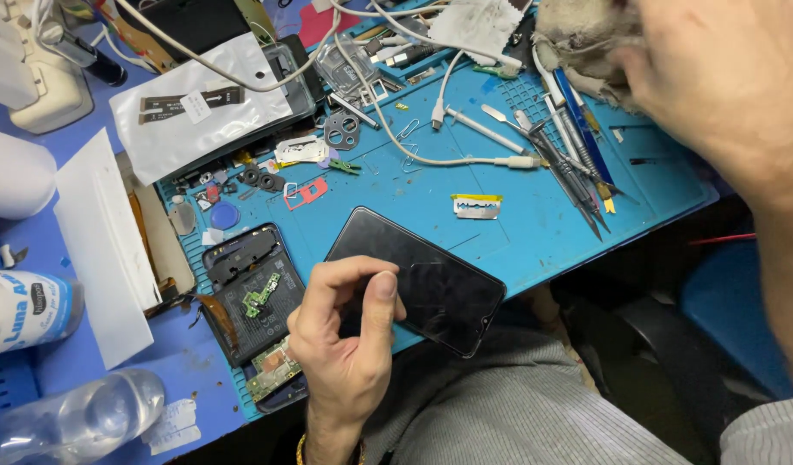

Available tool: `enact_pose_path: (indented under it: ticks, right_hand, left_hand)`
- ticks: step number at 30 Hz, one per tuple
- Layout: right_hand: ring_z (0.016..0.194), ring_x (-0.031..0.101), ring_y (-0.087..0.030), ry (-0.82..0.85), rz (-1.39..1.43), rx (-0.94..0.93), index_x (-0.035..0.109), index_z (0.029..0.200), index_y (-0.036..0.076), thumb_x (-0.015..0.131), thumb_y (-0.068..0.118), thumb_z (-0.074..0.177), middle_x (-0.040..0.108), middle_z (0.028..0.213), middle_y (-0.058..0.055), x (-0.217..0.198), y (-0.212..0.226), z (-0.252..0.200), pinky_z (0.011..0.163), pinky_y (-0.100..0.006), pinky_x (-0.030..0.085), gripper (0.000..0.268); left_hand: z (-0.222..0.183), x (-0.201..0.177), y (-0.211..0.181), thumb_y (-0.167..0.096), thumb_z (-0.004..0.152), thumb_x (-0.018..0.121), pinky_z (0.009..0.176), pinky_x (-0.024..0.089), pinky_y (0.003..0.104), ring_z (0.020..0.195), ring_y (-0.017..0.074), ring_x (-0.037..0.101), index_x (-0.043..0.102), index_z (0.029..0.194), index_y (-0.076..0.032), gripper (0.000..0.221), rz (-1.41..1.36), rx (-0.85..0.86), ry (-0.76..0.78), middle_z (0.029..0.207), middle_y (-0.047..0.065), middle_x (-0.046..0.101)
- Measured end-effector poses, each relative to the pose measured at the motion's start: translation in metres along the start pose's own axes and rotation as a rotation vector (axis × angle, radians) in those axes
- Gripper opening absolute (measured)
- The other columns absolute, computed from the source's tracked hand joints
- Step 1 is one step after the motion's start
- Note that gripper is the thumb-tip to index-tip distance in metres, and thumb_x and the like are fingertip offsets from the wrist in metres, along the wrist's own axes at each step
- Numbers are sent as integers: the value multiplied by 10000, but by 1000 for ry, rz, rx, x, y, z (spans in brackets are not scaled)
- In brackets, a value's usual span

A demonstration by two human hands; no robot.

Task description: Cleaning a smartphone frame and preparing soldering tools for electronics repair

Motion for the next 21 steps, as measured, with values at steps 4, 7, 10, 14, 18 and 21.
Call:
enact_pose_path:
  ticks: [4, 7, 10, 14, 18, 21]
  right_hand:
    - [1169, 740, -217, -201, 291, 44, 775, 1428, 215, 880, 522, 1241, 764, 1263, 12, -56, 7, -15, 953, -343, 564, 374]
    - [1039, 768, -330, -55, 604, 23, 775, 1414, 143, 839, 462, 1107, 781, 1185, -49, -73, 26, -11, 798, -482, 612, 447]
    - [938, 760, -374, 150, 701, 41, 681, 1399, 111, 727, 590, 1014, 703, 1165, -100, -62, 46, -13, 667, -569, 647, 616]
    - [937, 688, -327, -20, 828, 41, 654, 1274, 43, 724, 351, 1046, 591, 1168, -162, -58, 58, -21, 636, -471, 641, 389]
    - [1034, 644, -373, -235, 852, 101, 674, 1189, 65, 730, 285, 1004, 622, 1220, -193, -58, 57, -32, 763, -484, 576, 293]
    - [976, 621, -335, -329, 1037, 174, 692, 1133, 55, 760, 255, 976, 601, 1112, -147, -58, 49, -36, 803, -463, 534, 263]
  left_hand:
    - [-5, 1, -3, -136, 1031, 666, 607, 523, 214, 598, 83, 655, 711, 1043, -59, 90, 149, 130, -28, 804, 11, 723]
    - [-7, 13, -18, -83, 1014, 710, 592, 526, 252, 640, 119, 698, 730, 1065, -41, 69, 309, 358, 12, 928, 37, 796]
    - [-13, 25, -32, -77, 1025, 718, 568, 499, 310, 606, 165, 643, 727, 1076, -44, 61, 483, 534, 57, 847, 36, 731]
    - [-21, 35, -32, -99, 1022, 724, 629, 550, 315, 669, 142, 719, 749, 1097, -43, 97, 606, 608, 95, 920, 25, 796]
    - [-30, 31, -12, -128, 1000, 772, 661, 556, 339, 694, 188, 747, 807, 1085, -73, 107, 601, 514, -16, 961, 20, 819]
    - [-33, 29, -9, -106, 1038, 793, 648, 550, 330, 706, 182, 721, 810, 1082, -82, 53, 638, 520, -115, 985, 13, 804]
Point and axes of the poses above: each hand's wrist, its own z-axis towards the middle knuckle, its own x-axis out of the palm, y = z × x, the point moved 8 cm from there along z, towards the middle knuckle
